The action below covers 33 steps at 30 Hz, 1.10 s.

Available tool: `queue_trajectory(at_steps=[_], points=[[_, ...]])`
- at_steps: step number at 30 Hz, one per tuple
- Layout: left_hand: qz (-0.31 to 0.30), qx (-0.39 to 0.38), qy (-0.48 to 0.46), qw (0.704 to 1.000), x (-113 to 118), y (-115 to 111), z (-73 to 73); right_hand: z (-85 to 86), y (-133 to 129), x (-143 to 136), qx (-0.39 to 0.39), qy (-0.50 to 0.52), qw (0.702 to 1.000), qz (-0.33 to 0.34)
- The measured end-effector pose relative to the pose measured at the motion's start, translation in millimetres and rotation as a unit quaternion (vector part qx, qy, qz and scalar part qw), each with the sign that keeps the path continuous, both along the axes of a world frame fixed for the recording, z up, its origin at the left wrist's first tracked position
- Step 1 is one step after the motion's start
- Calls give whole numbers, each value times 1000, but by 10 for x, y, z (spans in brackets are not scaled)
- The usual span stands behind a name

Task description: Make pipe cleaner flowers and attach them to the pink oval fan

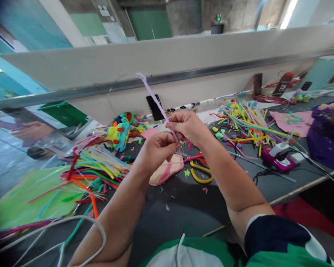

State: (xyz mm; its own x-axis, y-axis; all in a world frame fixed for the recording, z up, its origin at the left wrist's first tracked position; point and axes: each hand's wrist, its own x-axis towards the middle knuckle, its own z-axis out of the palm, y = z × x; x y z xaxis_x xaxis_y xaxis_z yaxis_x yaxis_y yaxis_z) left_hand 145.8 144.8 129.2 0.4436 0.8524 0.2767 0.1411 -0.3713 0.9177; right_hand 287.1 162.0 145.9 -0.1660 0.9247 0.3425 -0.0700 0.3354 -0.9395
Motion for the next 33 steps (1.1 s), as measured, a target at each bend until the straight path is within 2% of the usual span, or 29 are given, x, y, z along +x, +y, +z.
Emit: queue_trajectory(at_steps=[2,5,7,10,14,15,17,18,19,21,24,28,31,33], points=[[-61,-97,-99,988,12,2,-20,-13,18,11,-13,71,995,68],[-128,-218,-209,945,54,-20,-76,-34,39,19,-18,145,978,146],[-141,-249,-246,926,91,-46,-116,-35,39,35,-25,170,969,179],[-145,-222,-246,932,120,-49,-161,-18,36,94,-38,167,965,200],[-197,-161,-102,962,59,96,-228,6,75,225,-34,180,967,177],[-181,-123,-45,975,39,153,-264,6,96,259,-35,195,965,173],[-89,-1,131,987,20,261,-370,-4,145,318,-44,223,958,176],[-48,65,230,970,26,302,-436,-13,168,341,-51,234,954,179],[-34,115,329,937,45,331,-505,-22,189,359,-57,243,951,181],[-47,165,512,842,109,351,-636,-38,216,379,-61,253,949,180],[-49,172,566,804,216,329,-772,-50,225,385,-59,255,948,180],[-41,191,575,795,240,297,-844,-62,234,390,-65,256,949,170],[-36,218,564,796,190,274,-824,-85,267,402,-67,256,952,154],[-25,242,551,798,154,270,-743,-98,291,420,-63,254,954,147]])
